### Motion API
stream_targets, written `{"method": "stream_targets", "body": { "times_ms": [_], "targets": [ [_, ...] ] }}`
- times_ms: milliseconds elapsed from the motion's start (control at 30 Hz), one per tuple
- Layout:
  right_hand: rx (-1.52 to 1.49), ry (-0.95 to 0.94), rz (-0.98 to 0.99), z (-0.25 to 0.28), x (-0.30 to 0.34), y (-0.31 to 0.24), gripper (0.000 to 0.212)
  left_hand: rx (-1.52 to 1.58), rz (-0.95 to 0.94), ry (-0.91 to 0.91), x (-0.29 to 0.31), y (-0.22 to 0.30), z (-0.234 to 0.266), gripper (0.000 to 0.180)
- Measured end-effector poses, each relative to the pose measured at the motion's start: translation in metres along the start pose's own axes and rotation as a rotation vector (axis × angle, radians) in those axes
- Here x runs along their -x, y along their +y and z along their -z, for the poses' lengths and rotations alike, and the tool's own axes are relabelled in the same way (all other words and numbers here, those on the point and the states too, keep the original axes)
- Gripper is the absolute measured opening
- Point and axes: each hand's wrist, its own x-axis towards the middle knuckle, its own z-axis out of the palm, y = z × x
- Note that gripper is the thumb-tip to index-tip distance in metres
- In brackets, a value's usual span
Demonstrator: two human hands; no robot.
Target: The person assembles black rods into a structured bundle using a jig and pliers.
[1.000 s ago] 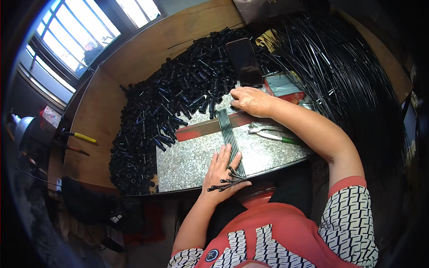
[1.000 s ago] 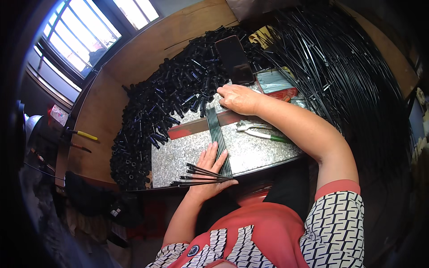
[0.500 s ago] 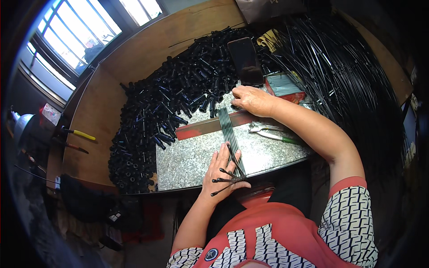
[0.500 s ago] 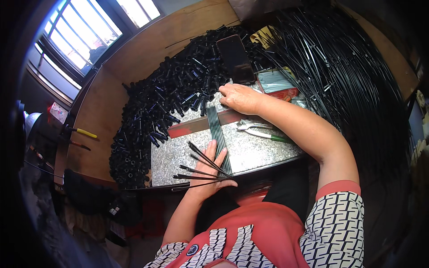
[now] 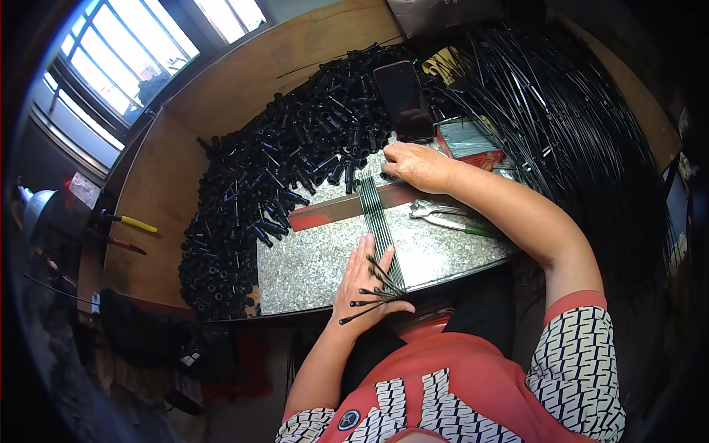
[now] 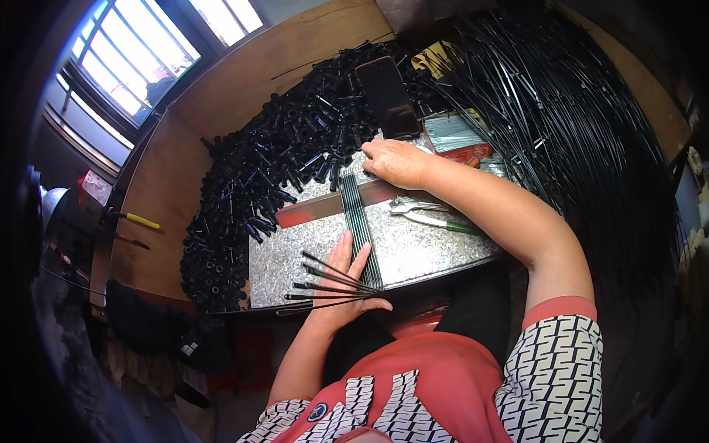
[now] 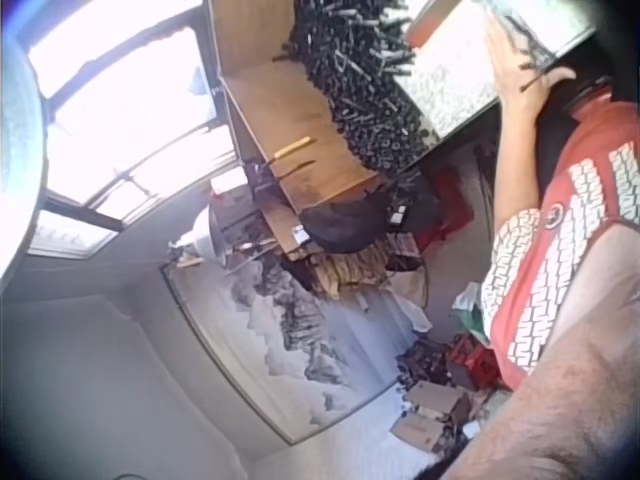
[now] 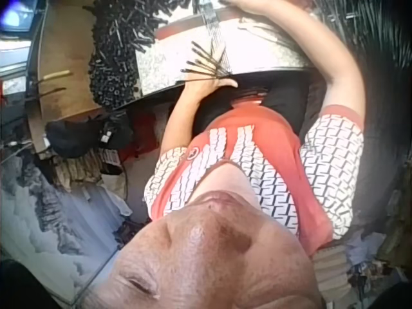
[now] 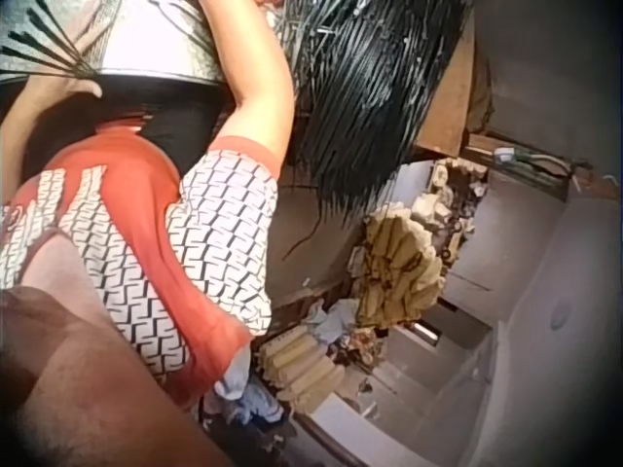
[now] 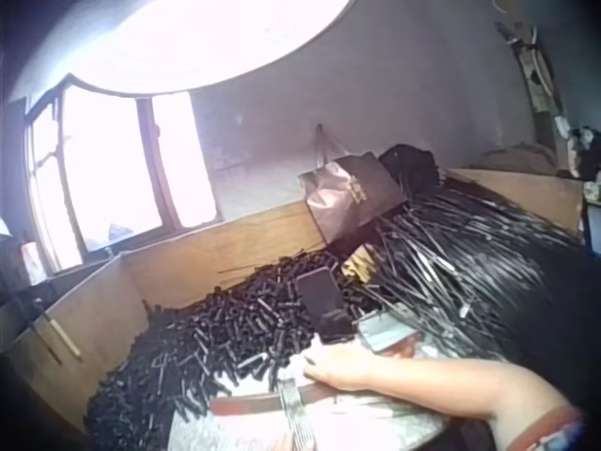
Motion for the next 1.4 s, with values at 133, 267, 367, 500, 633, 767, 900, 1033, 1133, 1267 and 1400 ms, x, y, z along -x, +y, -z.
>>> {"method": "stream_targets", "body": {
  "times_ms": [133, 267, 367, 500, 633, 767, 900, 1033, 1133, 1267, 1400],
  "targets": [
    [0.007, -0.001, 0.034, 0.005, -0.002, -0.003, 0.014, 0.007, -0.045, 0.011, 0.0, -0.003, -0.002, 0.113],
    [0.019, 0.027, 0.053, 0.001, 0.001, -0.002, 0.015, 0.016, -0.038, 0.013, -0.002, 0.0, 0.0, 0.11],
    [0.04, -0.036, 0.057, 0.001, -0.001, -0.007, 0.018, 0.005, -0.037, 0.024, 0.0, -0.001, 0.0, 0.11],
    [0.013, -0.051, 0.052, 0.003, 0.001, -0.011, 0.018, 0.001, -0.057, 0.012, 0.0, -0.001, 0.0, 0.107],
    [0.026, -0.017, 0.062, 0.003, 0.002, -0.014, 0.019, -0.003, -0.062, 0.009, 0.001, -0.001, 0.001, 0.107],
    [0.028, -0.061, 0.036, 0.007, 0.0, -0.019, 0.018, -0.003, -0.072, 0.024, 0.001, -0.002, -0.001, 0.107],
    [0.046, -0.058, 0.042, 0.004, 0.002, -0.015, 0.022, 0.012, -0.064, 0.039, 0.0, -0.001, -0.002, 0.108],
    [0.06, -0.035, 0.038, 0.001, 0.003, -0.009, 0.027, 0.027, -0.084, 0.053, 0.0, -0.002, -0.002, 0.108],
    [0.063, -0.026, 0.046, 0.0, 0.001, -0.012, 0.027, 0.034, -0.083, 0.058, 0.001, -0.003, -0.001, 0.108],
    [-0.005, 0.01, 0.054, -0.003, -0.001, -0.017, 0.027, 0.035, -0.089, 0.051, 0.0, -0.003, -0.004, 0.107],
    [-0.053, 0.066, 0.036, -0.007, -0.006, -0.019, 0.015, 0.043, -0.081, 0.06, 0.0, -0.001, -0.003, 0.106]
  ]
}}
